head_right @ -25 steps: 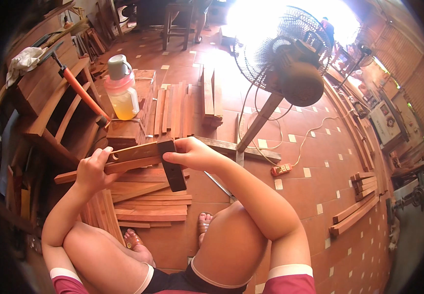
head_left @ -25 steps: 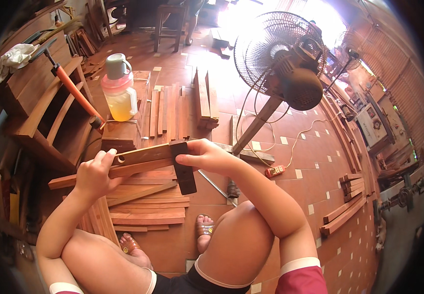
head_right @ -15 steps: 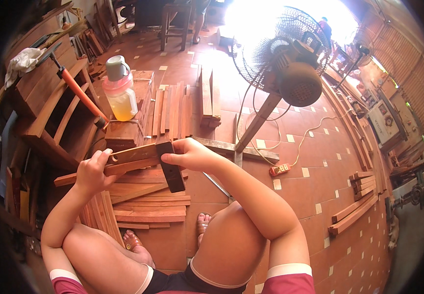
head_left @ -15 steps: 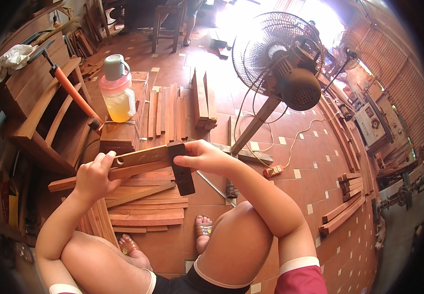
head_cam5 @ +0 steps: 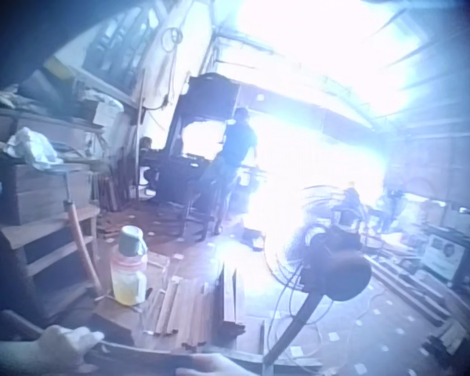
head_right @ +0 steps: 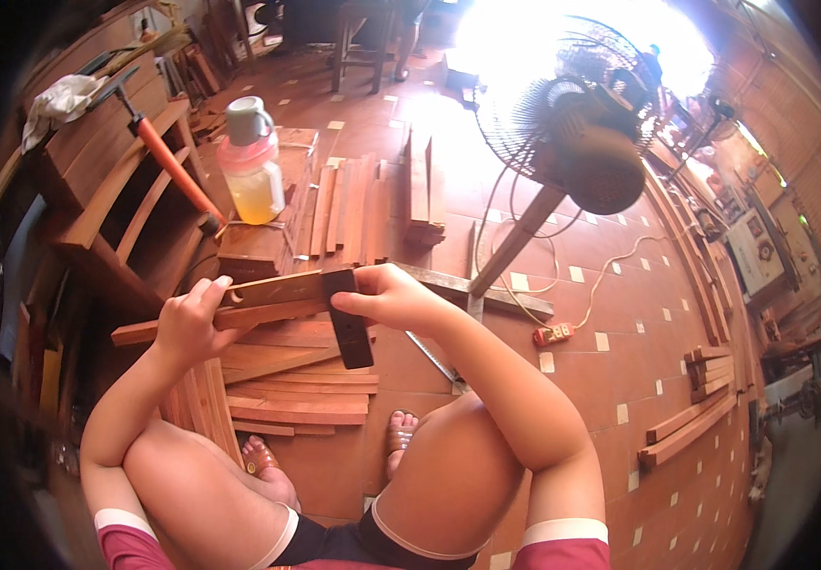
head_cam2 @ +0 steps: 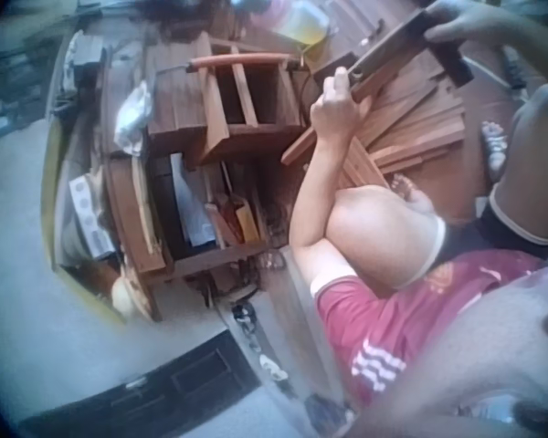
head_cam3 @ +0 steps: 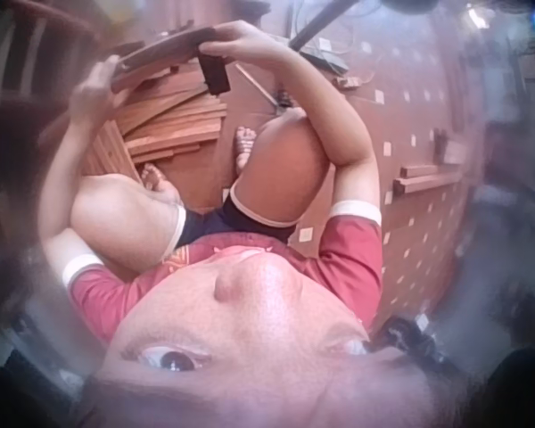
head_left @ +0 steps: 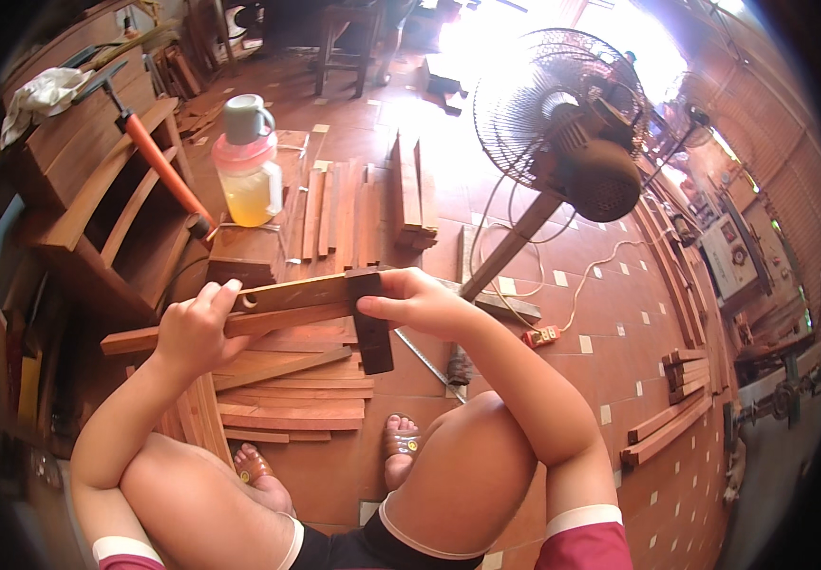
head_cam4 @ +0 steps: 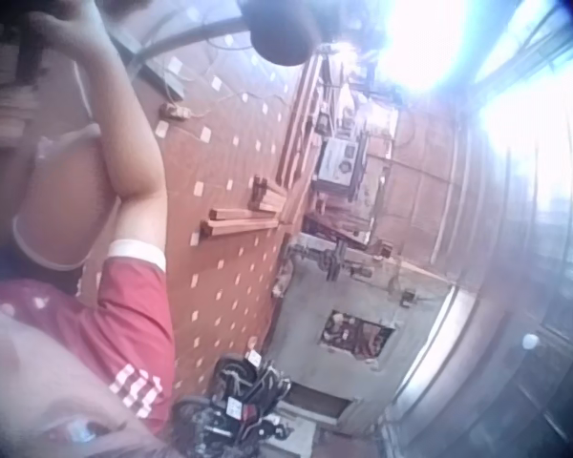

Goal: The person sits on the floor and uses a hand plane to smooth the edges of thin wooden strips. They repeatedly pick up strips, plane them, and place them back on the floor.

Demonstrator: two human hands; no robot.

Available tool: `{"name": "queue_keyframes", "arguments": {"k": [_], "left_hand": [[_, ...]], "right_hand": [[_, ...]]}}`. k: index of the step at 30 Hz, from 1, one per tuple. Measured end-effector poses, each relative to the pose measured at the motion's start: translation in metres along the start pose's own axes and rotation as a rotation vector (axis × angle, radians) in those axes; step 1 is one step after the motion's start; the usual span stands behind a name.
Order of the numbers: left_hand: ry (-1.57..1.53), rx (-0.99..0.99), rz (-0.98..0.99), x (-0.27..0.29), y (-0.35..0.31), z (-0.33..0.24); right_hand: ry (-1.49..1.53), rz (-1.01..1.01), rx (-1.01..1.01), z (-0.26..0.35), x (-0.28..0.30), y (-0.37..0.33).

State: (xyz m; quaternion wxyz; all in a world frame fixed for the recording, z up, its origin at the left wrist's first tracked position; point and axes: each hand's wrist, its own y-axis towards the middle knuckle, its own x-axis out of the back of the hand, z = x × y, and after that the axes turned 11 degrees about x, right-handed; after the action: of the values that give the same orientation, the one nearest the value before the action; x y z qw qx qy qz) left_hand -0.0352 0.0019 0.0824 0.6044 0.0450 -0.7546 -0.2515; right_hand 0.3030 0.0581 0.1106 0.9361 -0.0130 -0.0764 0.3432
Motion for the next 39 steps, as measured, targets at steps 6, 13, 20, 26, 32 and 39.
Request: {"name": "queue_keyframes", "arguments": {"k": [6,13,20,26,32,39], "left_hand": [[0.054,-0.024,-0.038,0.018,0.003,-0.001],[0.056,-0.057,-0.126,0.042,0.0,-0.004],[0.028,-0.076,-0.148,0.041,-0.001,-0.003],[0.012,-0.055,-0.102,0.035,-0.001,-0.002],[-0.241,0.088,0.115,0.024,-0.001,-0.007],[-0.7,0.272,0.553,0.005,0.002,-0.005]], "right_hand": [[0.047,-0.016,0.053,-0.001,0.0,-0.004],[0.159,0.004,0.138,0.015,-0.006,-0.01],[0.146,0.021,0.114,0.019,-0.006,-0.009],[0.11,0.004,0.11,0.017,-0.005,-0.009],[0.033,-0.03,0.113,0.017,-0.003,-0.01],[-0.009,-0.066,0.101,0.017,0.0,-0.012]]}}
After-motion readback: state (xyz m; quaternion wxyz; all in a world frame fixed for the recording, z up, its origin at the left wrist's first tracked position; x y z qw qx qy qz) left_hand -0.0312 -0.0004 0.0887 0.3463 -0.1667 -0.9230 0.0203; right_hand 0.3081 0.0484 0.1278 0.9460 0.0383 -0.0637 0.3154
